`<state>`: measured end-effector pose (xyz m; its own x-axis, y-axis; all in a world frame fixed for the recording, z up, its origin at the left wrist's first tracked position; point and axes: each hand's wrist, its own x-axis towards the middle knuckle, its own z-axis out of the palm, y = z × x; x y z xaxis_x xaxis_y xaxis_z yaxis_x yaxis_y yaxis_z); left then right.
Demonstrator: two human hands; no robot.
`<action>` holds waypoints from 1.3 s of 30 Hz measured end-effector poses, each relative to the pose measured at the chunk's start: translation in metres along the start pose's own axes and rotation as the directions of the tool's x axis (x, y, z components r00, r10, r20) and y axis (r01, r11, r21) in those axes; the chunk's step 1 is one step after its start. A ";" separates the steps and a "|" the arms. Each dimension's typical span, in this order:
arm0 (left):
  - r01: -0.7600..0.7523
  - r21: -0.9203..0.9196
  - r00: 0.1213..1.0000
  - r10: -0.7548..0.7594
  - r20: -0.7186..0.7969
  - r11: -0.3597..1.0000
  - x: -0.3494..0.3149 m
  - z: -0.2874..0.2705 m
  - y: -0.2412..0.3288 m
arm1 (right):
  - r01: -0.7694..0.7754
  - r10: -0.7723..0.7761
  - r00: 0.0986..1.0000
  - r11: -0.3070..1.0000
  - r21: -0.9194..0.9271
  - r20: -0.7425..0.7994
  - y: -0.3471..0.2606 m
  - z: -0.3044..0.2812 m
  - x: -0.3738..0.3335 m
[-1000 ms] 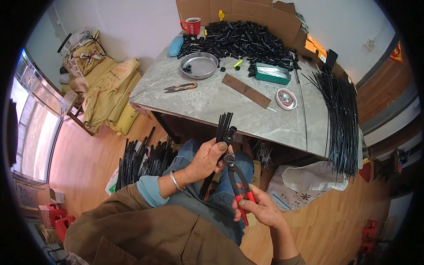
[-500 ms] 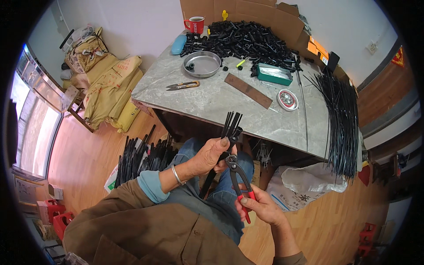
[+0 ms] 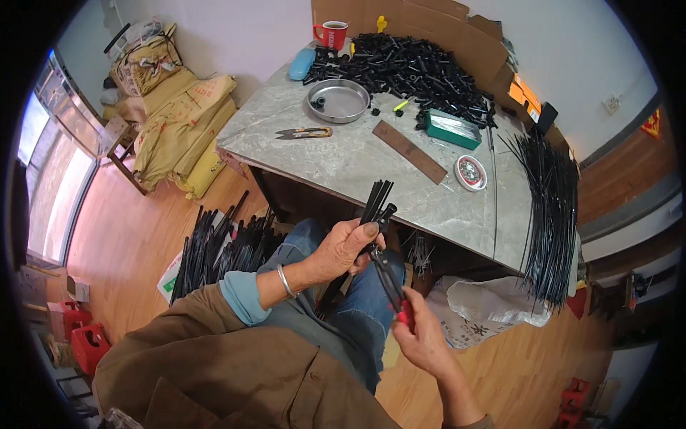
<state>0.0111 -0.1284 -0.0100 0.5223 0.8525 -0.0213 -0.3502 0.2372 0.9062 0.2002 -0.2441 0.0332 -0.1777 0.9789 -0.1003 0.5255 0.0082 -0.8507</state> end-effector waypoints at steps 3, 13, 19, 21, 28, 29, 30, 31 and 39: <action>-0.006 -0.012 1.000 0.006 0.003 1.000 0.001 0.001 0.000 | 0.123 -0.143 0.988 0.953 -0.277 -0.053 0.000 -0.009 -0.007; 0.149 -0.209 0.954 -0.085 0.289 0.966 0.007 -0.010 0.002 | -0.632 0.241 0.756 0.510 0.584 0.608 0.008 0.006 -0.006; 0.226 -0.257 0.942 -0.143 0.303 0.940 0.013 -0.012 -0.001 | -0.615 0.191 0.763 0.511 0.601 0.618 0.013 0.013 -0.002; 0.236 -0.258 0.940 -0.153 0.304 0.937 0.015 -0.012 -0.001 | -0.600 0.192 0.774 0.525 0.603 0.603 0.014 0.013 -0.001; 0.290 -0.289 0.925 -0.189 0.331 0.912 0.021 -0.013 -0.005 | -0.549 0.191 0.814 0.558 0.622 0.548 0.020 0.016 0.003; 0.291 -0.291 0.925 -0.189 0.330 0.911 0.022 -0.013 -0.005 | -0.539 0.191 0.818 0.585 0.606 0.543 0.022 0.017 0.005; 0.299 -0.287 0.922 -0.199 0.331 0.910 0.023 -0.013 -0.006 | -0.541 0.193 0.817 0.585 0.605 0.544 0.024 0.018 0.005; 0.307 -0.282 0.920 -0.208 0.332 0.909 0.023 -0.013 -0.006 | -0.529 0.208 0.826 0.607 0.592 0.525 0.027 0.020 0.004; 0.250 -0.257 0.958 -0.200 0.207 0.933 0.040 -0.017 -0.017 | -0.563 0.320 0.824 0.562 0.606 0.468 0.021 0.023 0.012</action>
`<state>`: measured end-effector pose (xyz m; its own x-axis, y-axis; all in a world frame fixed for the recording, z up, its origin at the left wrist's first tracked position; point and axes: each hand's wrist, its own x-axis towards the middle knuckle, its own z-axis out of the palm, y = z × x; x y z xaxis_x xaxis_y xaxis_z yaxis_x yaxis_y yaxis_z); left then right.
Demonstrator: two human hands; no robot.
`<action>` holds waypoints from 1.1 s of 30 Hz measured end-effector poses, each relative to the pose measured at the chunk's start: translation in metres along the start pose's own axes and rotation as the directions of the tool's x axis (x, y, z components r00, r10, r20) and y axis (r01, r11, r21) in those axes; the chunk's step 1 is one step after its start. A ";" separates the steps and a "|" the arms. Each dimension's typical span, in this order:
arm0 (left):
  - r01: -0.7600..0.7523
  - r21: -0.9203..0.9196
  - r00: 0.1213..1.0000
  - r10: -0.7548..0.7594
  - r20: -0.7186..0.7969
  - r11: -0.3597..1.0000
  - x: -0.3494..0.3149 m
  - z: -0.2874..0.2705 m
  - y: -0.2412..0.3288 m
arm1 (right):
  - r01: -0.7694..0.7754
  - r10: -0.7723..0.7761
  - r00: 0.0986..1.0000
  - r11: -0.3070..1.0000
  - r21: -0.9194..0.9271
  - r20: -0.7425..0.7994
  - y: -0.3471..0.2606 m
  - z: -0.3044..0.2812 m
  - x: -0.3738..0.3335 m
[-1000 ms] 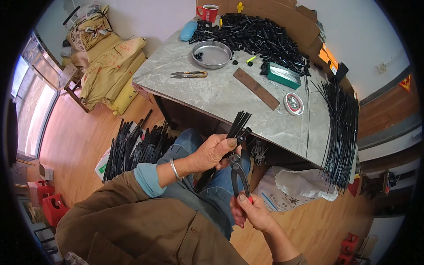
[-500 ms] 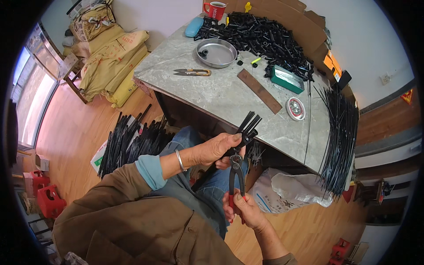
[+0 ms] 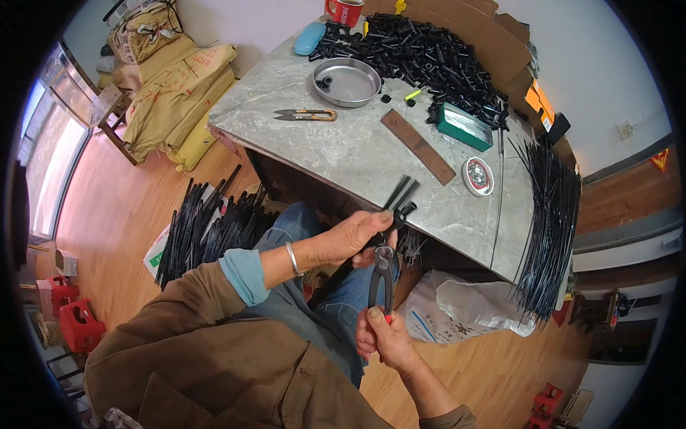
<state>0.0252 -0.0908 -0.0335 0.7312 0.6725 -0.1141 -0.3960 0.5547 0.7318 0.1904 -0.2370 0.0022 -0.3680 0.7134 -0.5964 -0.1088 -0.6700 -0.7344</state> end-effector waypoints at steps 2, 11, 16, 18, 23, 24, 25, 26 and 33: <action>-0.092 0.133 0.952 0.126 -0.278 0.987 0.008 -0.007 0.002 | -0.096 0.133 0.984 0.956 -0.277 0.118 -0.019 -0.003 -0.006; -0.079 0.162 0.950 0.124 -0.287 0.984 0.015 -0.024 0.004 | -0.169 -0.919 0.392 -0.016 -0.986 -0.052 -0.119 -0.115 0.071; -0.047 0.242 0.954 0.115 -0.277 0.969 0.017 -0.027 0.007 | -0.374 -0.886 0.386 0.106 -0.922 -0.259 -0.184 -0.168 0.115; -0.045 0.230 0.958 0.108 -0.267 0.972 0.017 -0.028 0.009 | -0.386 -0.853 0.409 0.159 -0.909 -0.323 -0.199 -0.170 0.126; -0.040 0.249 0.963 0.105 -0.250 0.968 0.017 -0.031 0.009 | -0.485 -0.774 0.520 0.080 -0.871 -0.361 -0.206 -0.173 0.136; -0.040 0.255 0.963 0.105 -0.249 0.966 0.017 -0.031 0.009 | -0.488 -0.774 0.519 0.080 -0.869 -0.363 -0.206 -0.173 0.137; -0.040 0.254 0.964 0.104 -0.246 0.966 0.017 -0.031 0.009 | -0.481 -0.790 0.513 0.058 -0.875 -0.334 -0.207 -0.173 0.137; -0.047 0.252 0.964 0.110 -0.243 0.967 0.017 -0.030 0.009 | -0.474 -0.806 0.507 0.035 -0.880 -0.305 -0.207 -0.173 0.137; -0.059 0.220 0.960 0.115 -0.254 0.974 0.015 -0.025 0.004 | -0.423 -0.870 0.355 0.177 -0.889 -0.342 -0.211 -0.196 0.138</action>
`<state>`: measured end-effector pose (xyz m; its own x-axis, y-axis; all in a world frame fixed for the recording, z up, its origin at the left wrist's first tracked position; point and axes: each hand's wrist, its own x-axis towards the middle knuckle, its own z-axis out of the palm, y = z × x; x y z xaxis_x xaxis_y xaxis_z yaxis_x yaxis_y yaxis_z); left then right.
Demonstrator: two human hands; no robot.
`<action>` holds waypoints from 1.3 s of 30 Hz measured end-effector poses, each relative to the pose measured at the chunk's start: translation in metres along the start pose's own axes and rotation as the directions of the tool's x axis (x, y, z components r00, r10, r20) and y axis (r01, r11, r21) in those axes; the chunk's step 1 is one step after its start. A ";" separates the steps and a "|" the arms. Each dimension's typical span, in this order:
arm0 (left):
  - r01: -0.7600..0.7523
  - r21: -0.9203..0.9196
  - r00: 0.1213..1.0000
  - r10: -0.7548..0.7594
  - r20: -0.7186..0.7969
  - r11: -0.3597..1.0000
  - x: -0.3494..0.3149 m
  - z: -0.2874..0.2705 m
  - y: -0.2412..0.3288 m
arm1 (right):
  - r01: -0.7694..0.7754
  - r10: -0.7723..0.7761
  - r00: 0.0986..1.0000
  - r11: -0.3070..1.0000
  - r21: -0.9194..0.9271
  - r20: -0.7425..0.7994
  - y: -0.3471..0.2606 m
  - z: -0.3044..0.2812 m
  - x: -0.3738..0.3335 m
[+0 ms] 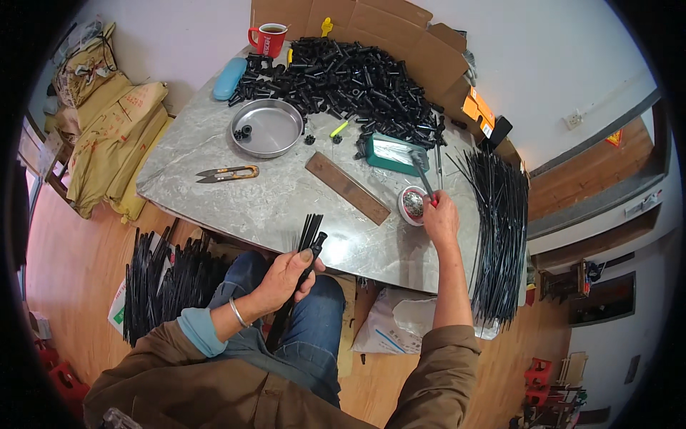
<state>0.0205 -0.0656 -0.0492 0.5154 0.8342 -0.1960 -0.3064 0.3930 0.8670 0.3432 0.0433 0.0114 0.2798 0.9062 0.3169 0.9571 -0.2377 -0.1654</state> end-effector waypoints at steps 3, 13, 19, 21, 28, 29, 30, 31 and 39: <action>-0.007 -0.008 1.000 0.007 0.009 1.000 -0.011 0.009 0.005 | -0.058 0.031 0.996 0.942 0.331 0.085 0.014 0.004 0.006; -0.099 0.038 0.994 0.098 0.040 0.994 -0.050 0.035 0.019 | -0.240 0.164 0.968 0.832 0.500 0.192 -0.004 -0.016 -0.013; -0.201 -0.020 0.962 0.194 -0.192 0.979 -0.067 0.027 0.022 | -0.653 -0.164 0.756 -0.250 0.715 0.634 -0.080 -0.042 -0.126; -0.272 -0.034 0.946 0.260 -0.195 0.962 -0.070 0.034 0.024 | -0.625 -0.244 0.779 -0.375 0.684 0.578 -0.106 -0.049 -0.172; -0.282 0.045 0.950 0.286 -0.125 0.958 -0.078 0.037 0.020 | -0.506 -0.161 0.857 -0.438 0.743 0.489 -0.152 -0.038 -0.238; -0.292 0.029 0.948 0.293 -0.120 0.956 -0.079 0.037 0.020 | -0.506 -0.168 0.858 -0.442 0.740 0.486 -0.157 -0.039 -0.240; -0.292 0.051 0.948 0.296 -0.116 0.955 -0.079 0.038 0.019 | -0.493 -0.136 0.866 -0.384 0.781 0.480 -0.161 -0.044 -0.242; -0.297 0.054 0.946 0.301 -0.116 0.953 -0.081 0.039 0.020 | -0.478 -0.105 0.876 -0.322 0.817 0.471 -0.163 -0.047 -0.243; -0.368 0.167 0.911 0.390 -0.130 0.915 -0.089 0.051 0.015 | -0.175 0.171 0.969 -0.018 0.984 0.176 -0.172 -0.034 -0.242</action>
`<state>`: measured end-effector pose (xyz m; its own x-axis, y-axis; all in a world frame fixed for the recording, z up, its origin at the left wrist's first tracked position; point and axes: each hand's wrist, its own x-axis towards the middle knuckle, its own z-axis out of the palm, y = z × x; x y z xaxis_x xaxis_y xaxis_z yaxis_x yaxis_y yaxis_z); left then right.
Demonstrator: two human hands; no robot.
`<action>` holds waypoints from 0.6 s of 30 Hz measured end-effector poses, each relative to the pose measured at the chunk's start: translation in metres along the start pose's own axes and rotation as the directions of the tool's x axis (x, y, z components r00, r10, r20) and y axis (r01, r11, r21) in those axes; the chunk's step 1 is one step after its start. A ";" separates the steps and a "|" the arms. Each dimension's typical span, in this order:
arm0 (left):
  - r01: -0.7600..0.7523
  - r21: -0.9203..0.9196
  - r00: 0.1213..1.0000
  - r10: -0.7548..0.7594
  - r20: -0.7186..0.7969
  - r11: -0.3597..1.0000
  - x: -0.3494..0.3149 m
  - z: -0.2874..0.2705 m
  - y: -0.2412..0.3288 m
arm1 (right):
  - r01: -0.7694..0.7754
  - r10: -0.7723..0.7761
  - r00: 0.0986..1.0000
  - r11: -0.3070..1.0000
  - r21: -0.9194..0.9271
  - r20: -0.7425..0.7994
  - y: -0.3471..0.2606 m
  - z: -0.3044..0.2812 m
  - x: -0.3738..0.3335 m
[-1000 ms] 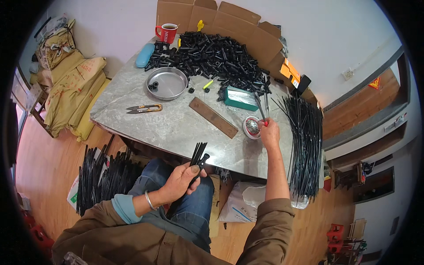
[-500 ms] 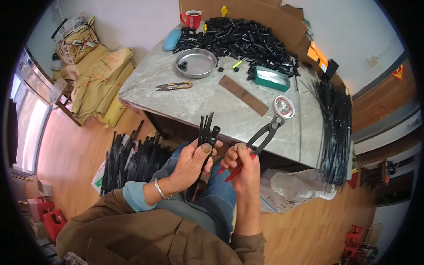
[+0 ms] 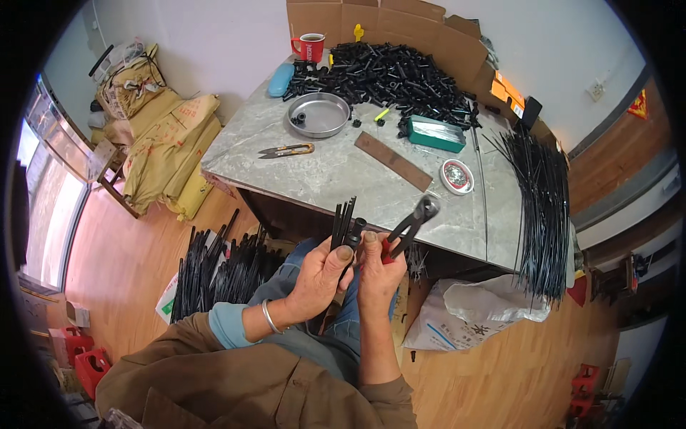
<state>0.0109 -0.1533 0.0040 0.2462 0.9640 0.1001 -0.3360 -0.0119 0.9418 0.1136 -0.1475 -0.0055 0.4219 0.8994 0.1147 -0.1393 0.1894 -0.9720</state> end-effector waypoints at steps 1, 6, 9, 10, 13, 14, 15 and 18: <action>0.000 -0.001 1.000 0.000 0.007 1.000 0.000 0.001 0.002 | 0.035 -0.036 0.999 0.999 -0.035 -0.025 0.000 -0.001 0.001; 0.054 0.020 0.998 -0.055 0.011 0.998 0.004 -0.005 0.005 | 0.154 -0.161 0.987 0.893 -0.423 0.020 -0.018 0.008 0.001; 0.080 -0.065 0.996 -0.077 0.042 0.995 0.007 -0.007 0.003 | -0.005 0.009 0.998 0.997 -0.073 0.055 -0.024 0.010 -0.003; 0.079 -0.064 0.996 -0.077 0.039 0.995 0.007 -0.009 0.003 | -0.005 0.009 0.998 0.997 -0.072 0.058 -0.022 0.009 -0.002; 0.116 -0.077 0.991 -0.110 0.076 0.990 0.008 -0.013 0.004 | -0.051 0.051 0.995 0.999 -0.012 0.084 -0.010 0.001 0.007; 0.117 -0.075 0.992 -0.112 0.065 0.990 0.009 -0.013 0.007 | -0.050 0.051 0.995 0.999 -0.011 0.087 -0.011 -0.004 0.007; 0.118 -0.075 0.992 -0.115 0.047 0.990 0.009 -0.014 0.008 | -0.129 0.121 0.982 0.991 0.042 0.146 -0.012 -0.008 0.005; 0.109 -0.024 0.992 -0.107 0.068 0.994 0.013 -0.022 -0.001 | -0.228 0.183 0.940 0.965 0.129 0.289 -0.012 -0.010 -0.006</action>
<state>-0.0051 -0.1348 -0.0029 0.3418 0.9396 0.0198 -0.3293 0.1000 0.9389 0.1222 -0.1590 0.0030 0.1119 0.9937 -0.0106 -0.3459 0.0290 -0.9378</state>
